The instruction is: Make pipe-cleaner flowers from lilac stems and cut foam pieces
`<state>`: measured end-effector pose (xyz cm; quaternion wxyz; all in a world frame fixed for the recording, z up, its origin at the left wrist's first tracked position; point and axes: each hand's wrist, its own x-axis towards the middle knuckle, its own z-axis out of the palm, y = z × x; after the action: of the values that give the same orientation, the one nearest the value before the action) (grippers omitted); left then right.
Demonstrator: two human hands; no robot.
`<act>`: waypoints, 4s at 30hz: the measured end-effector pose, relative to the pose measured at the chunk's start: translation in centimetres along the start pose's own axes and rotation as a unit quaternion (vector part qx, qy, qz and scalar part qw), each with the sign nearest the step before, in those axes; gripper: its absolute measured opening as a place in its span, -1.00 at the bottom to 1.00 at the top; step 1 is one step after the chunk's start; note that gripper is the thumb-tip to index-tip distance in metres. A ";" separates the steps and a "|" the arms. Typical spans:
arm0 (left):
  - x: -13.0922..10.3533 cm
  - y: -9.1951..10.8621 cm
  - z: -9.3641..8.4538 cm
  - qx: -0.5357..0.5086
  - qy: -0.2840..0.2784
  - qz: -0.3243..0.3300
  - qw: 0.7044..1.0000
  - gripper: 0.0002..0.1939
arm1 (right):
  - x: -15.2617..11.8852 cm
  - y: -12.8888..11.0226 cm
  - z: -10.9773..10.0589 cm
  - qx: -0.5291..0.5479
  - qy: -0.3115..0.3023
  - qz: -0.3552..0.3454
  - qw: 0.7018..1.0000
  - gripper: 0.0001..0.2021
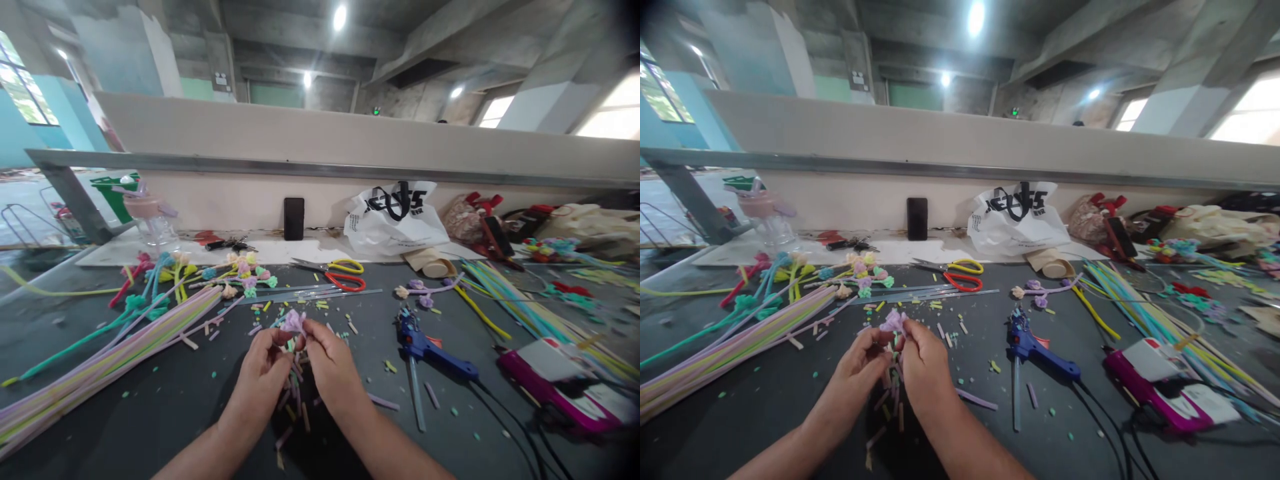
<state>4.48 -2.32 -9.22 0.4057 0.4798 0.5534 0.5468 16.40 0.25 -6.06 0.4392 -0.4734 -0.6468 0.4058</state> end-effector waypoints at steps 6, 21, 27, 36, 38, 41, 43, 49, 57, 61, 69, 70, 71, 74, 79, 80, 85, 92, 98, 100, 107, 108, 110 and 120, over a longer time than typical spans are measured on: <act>0.0 0.3 0.1 -0.071 -0.042 -0.031 0.996 -0.78 | 0.0 0.9 0.6 0.079 -0.023 -0.011 0.997 -0.83; 0.1 0.7 -0.2 -0.341 -0.077 -0.134 0.927 -0.88 | -0.4 1.5 1.8 0.317 -0.107 0.112 0.936 -0.36; 1.2 1.5 -1.2 -0.440 -0.125 -0.129 0.880 -0.89 | 0.4 0.2 -0.7 0.148 0.021 0.071 0.986 -0.79; 0.5 0.6 -0.6 -0.396 -0.163 -0.154 0.890 -0.87 | -0.1 0.7 -0.1 0.103 0.020 0.061 0.993 -0.62; 0.6 0.6 -0.5 -0.371 -0.141 -0.151 0.905 -0.85 | 0.0 0.9 0.1 0.139 0.034 0.068 0.987 -0.68; 0.7 0.8 -0.4 -0.335 -0.125 -0.127 0.925 -0.81 | 0.0 0.9 0.4 0.215 0.023 0.100 0.971 -0.76; 0.6 0.8 -0.4 -0.312 -0.121 -0.109 0.936 -0.78 | -0.2 0.8 0.5 0.257 -0.011 0.124 0.958 -0.75; 0.4 0.5 -0.3 -0.263 -0.120 -0.118 0.950 -0.75 | -0.6 0.3 0.8 0.316 -0.056 0.151 0.935 -0.78; 0.3 1.4 0.1 -0.239 -0.098 -0.086 0.962 -0.73 | -0.3 1.0 1.1 0.363 -0.072 0.160 0.915 -0.73; 0.4 1.4 -0.2 -0.211 -0.087 -0.067 0.971 -0.73 | 0.0 1.2 0.7 0.259 0.006 0.104 0.960 -0.72; 0.4 0.9 -0.4 -0.233 -0.108 -0.087 0.963 -0.76 | -0.7 0.4 -1.0 -0.047 0.032 -0.212 0.976 -0.84; 0.4 0.9 -0.4 -0.239 -0.113 -0.092 0.960 -0.76 | -0.7 0.3 -1.0 -0.052 0.026 -0.216 0.975 -0.84; 0.4 0.8 -0.4 -0.242 -0.116 -0.095 0.959 -0.76 | -0.7 0.3 -0.9 -0.053 0.027 -0.214 0.975 -0.85; 0.5 0.6 -0.4 -0.243 -0.128 -0.100 0.956 -0.76 | -0.4 0.3 -0.8 -0.040 0.046 -0.184 0.981 -0.91; 0.6 0.4 -0.4 -0.262 -0.147 -0.102 0.948 -0.76 | -0.1 0.5 -0.7 -0.037 0.051 -0.104 0.993 -0.93; 0.6 0.4 -0.4 -0.268 -0.147 -0.109 0.946 -0.75 | -0.1 0.5 -0.7 -0.036 0.053 -0.092 0.994 -0.93; 0.6 0.5 -0.2 -0.255 -0.161 -0.144 0.942 -0.77 | 0.2 0.8 -0.4 -0.026 0.062 -0.046 0.997 -0.93; 0.6 0.7 -0.4 -0.221 -0.156 -0.136 0.953 -0.81 | 0.4 1.1 -0.3 -0.035 0.077 -0.013 0.996 -0.93; 0.7 0.5 -0.3 -0.202 -0.139 -0.138 0.960 -0.75 | 0.3 1.2 -0.2 -0.055 0.084 -0.008 0.995 -0.90; 0.7 0.4 -0.3 -0.190 -0.137 -0.145 0.961 -0.73 | 0.2 1.4 -0.2 -0.061 0.086 -0.012 0.994 -0.90; 0.6 0.2 -0.4 -0.146 -0.165 -0.135 0.966 -0.68 | 0.1 2.1 0.0 -0.073 0.094 -0.002 0.993 -0.89; 0.6 0.3 -0.4 -0.143 -0.171 -0.136 0.965 -0.68 | 0.1 2.1 0.0 -0.069 0.095 0.002 0.993 -0.89; 0.5 0.5 -0.4 -0.148 -0.177 -0.140 0.963 -0.68 | 0.1 1.9 0.0 -0.057 0.095 0.006 0.994 -0.89; 0.8 0.8 -0.6 -0.330 -0.172 -0.189 0.909 -0.73 | -0.7 0.7 0.6 0.266 0.113 0.034 0.957 -0.65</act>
<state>3.79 -1.75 -8.32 0.7254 0.2923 0.3432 0.5202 16.14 -0.34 -6.96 0.6056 -0.4039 -0.4450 0.5216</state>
